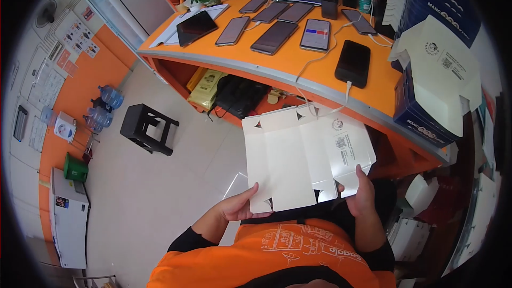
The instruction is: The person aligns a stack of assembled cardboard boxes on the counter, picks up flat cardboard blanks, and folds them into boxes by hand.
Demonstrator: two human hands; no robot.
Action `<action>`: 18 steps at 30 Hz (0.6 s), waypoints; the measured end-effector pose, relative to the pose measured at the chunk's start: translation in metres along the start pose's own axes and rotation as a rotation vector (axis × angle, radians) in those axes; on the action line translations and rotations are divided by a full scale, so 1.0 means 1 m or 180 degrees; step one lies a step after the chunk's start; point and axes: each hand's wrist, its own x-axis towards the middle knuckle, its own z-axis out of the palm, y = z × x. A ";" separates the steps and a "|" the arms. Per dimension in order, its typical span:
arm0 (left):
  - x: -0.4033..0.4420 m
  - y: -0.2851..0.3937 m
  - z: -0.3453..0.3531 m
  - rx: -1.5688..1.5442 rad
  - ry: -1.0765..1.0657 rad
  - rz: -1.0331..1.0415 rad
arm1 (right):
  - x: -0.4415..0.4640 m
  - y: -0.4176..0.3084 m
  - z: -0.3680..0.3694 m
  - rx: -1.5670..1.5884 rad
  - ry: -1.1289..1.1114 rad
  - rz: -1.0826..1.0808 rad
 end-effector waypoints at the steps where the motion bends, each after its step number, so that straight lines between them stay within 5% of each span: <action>1: -0.003 0.001 0.002 0.0095 0.0056 -0.0085 | -0.001 -0.001 0.001 -0.0109 -0.0005 0.0050; 18: 0.002 0.005 0.006 0.0365 0.0419 0.0139 | -0.035 -0.010 -0.023 -0.0526 -0.0216 0.0231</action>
